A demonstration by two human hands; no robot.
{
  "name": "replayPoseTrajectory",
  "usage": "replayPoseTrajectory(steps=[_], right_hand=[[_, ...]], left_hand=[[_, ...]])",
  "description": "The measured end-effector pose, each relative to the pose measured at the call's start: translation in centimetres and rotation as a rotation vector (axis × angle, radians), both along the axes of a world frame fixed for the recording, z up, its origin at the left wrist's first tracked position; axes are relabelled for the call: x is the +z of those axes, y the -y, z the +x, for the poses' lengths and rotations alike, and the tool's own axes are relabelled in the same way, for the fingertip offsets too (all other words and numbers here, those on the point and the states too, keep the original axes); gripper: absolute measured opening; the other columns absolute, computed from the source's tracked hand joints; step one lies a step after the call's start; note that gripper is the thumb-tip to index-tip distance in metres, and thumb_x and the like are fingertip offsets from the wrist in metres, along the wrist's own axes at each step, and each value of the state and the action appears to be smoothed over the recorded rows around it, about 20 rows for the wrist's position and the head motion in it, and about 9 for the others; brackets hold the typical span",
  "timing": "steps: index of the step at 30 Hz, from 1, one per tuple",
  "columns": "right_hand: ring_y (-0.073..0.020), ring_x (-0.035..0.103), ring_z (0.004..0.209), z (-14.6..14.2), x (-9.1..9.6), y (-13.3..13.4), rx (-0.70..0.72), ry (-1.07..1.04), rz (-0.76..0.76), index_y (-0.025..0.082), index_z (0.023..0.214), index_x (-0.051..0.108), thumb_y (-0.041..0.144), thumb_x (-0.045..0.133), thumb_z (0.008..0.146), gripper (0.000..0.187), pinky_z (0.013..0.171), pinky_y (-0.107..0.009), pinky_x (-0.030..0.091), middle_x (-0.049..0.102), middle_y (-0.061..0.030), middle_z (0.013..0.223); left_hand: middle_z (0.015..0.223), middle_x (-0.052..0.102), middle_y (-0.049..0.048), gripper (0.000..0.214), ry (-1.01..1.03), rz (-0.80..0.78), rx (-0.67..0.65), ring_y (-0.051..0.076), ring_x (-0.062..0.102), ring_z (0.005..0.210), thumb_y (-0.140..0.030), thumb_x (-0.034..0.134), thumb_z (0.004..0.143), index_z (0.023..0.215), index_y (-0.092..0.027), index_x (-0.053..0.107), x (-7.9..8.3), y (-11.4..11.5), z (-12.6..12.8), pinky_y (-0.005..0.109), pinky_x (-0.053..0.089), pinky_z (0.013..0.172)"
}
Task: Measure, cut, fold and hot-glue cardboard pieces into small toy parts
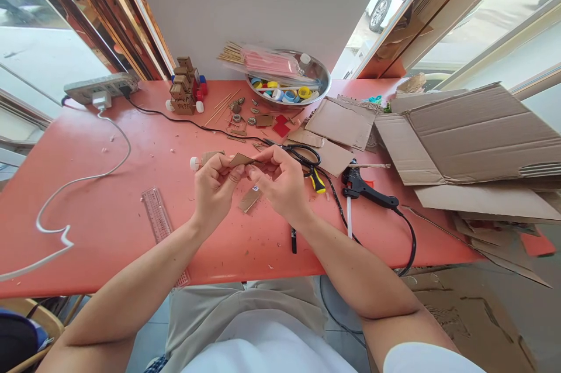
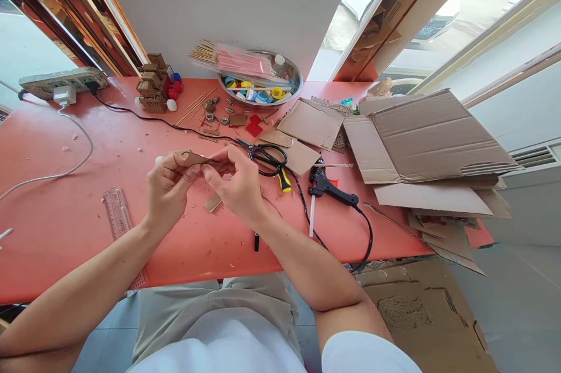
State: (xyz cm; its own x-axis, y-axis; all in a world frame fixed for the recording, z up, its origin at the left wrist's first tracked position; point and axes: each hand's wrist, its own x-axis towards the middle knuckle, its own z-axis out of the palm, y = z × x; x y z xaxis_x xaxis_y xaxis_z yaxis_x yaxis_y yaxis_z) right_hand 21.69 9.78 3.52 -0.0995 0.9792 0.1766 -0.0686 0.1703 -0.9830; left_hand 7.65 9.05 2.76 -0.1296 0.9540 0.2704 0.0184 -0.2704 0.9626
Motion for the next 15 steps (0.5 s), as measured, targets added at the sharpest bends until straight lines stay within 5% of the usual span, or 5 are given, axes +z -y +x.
replayPoseTrajectory(steps=[7, 15], right_hand=[[-0.016, 0.07, 0.074, -0.04, 0.11, -0.02, 0.001, 0.034, 0.0, 0.026, 0.078, 0.057, 0.035, 0.069, 0.077, 0.015, 0.071, -0.032, 0.06, 0.069, 0.0018, 0.076], [-0.0129, 0.067, 0.069, -0.03, 0.15, -0.11, 0.001, -0.056, -0.05, 0.025, 0.074, 0.061, 0.041, 0.079, 0.073, 0.024, 0.068, -0.028, 0.058, 0.068, 0.0041, 0.072]], left_hand=[[0.07, 0.074, 0.0005, 0.031, 0.031, 0.024, -0.015, 0.017, 0.073, 0.066, -0.047, 0.087, 0.08, 0.073, -0.024, 0.068, 0.14, 0.07, 0.19, 0.032, 0.063, 0.065], [0.067, 0.073, -0.0006, 0.033, 0.084, 0.083, 0.017, 0.016, 0.072, 0.06, -0.048, 0.09, 0.079, 0.071, -0.023, 0.069, -0.05, 0.0, 0.66, 0.028, 0.063, 0.059]])
